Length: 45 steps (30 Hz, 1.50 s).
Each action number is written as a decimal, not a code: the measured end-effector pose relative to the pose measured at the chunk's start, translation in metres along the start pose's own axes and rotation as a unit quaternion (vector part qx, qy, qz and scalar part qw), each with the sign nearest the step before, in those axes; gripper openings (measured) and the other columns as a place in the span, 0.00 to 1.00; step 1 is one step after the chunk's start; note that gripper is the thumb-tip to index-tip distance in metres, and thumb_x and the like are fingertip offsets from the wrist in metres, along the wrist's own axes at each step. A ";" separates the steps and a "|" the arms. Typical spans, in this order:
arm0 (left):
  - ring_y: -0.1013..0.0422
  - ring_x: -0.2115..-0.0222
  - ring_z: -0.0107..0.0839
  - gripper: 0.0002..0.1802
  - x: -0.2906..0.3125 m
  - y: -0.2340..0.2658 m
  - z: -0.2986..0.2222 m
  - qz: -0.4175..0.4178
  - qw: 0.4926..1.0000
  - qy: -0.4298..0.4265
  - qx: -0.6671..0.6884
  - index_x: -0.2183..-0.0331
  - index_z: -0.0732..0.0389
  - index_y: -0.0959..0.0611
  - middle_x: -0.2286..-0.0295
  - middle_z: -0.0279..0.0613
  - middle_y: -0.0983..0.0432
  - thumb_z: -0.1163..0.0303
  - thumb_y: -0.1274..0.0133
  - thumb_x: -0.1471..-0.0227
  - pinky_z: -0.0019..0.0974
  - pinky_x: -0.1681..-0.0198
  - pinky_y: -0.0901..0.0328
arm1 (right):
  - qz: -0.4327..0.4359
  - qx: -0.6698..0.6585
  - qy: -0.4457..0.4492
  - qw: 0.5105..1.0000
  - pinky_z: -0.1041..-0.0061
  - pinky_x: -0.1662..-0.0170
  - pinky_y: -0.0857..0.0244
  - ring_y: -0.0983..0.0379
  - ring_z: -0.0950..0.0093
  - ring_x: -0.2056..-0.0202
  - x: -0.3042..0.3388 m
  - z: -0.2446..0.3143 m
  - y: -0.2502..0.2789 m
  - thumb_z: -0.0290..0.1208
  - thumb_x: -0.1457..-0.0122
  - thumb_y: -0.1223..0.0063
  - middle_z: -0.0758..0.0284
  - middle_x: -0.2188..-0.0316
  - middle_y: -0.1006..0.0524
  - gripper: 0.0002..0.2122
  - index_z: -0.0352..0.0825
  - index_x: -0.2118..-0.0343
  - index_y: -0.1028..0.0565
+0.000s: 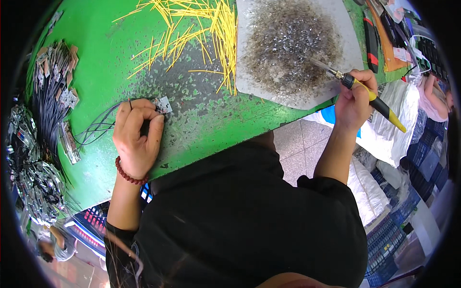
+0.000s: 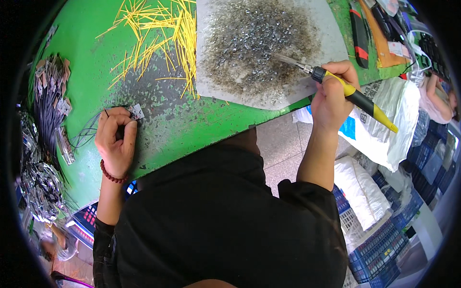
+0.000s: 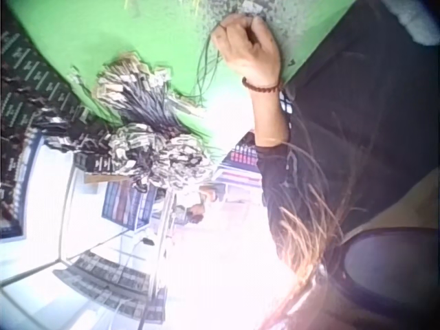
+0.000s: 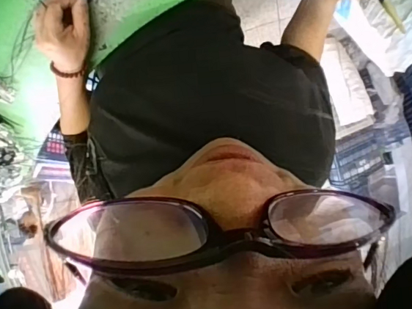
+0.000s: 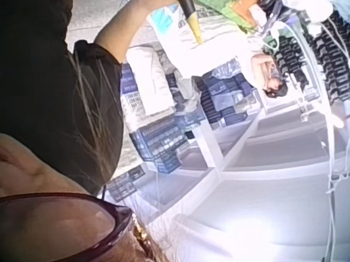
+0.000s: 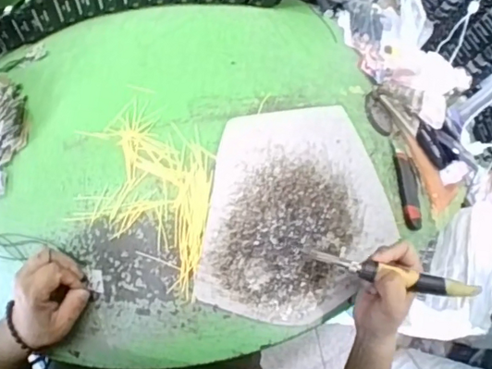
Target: The person solders wires onto small circuit boards using a soldering iron, then places a plastic casing on the workbench and solders additional wire connections.
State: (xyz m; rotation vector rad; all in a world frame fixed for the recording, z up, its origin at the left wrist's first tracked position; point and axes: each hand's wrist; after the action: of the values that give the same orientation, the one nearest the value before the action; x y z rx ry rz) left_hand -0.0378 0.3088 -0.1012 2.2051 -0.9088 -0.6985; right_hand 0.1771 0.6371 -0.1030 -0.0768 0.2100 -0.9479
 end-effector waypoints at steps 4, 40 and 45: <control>0.30 0.71 0.38 0.08 -0.001 0.001 -0.001 0.000 1.000 0.005 -0.002 0.75 0.66 0.23 0.72 0.46 0.26 0.85 0.41 0.61 0.34 0.67 0.35 | -0.004 0.076 0.029 0.997 0.85 0.75 0.49 0.42 0.84 0.79 -0.001 0.001 -0.004 0.20 0.51 0.57 0.68 0.79 0.32 0.05 0.26 0.71 0.30; 0.30 0.71 0.38 0.09 0.006 -0.004 0.015 -0.060 0.997 -0.020 0.051 0.78 0.63 0.25 0.73 0.41 0.25 0.82 0.40 0.63 0.36 0.67 0.34 | 0.215 0.048 0.046 0.974 0.81 0.71 0.42 0.35 0.79 0.74 0.083 -0.032 -0.146 0.29 0.49 0.40 0.64 0.74 0.29 0.11 0.29 0.70 0.30; 0.30 0.71 0.39 0.09 0.006 -0.004 0.015 -0.057 0.997 -0.024 0.045 0.77 0.63 0.24 0.72 0.41 0.25 0.82 0.40 0.63 0.36 0.67 0.33 | 0.222 0.044 0.060 0.972 0.81 0.72 0.43 0.36 0.80 0.75 0.081 -0.036 -0.148 0.27 0.50 0.42 0.63 0.73 0.28 0.10 0.29 0.69 0.30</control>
State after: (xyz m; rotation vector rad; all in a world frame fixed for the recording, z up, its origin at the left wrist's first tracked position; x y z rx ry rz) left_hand -0.0427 0.3011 -0.1147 2.3442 -0.8587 -0.7795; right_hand 0.0972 0.4856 -0.1264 0.1077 0.2824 -0.5150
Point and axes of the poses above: each hand's wrist, its own x-axis away from the middle knuckle, its own y-axis out of the back of the hand, z = x × y
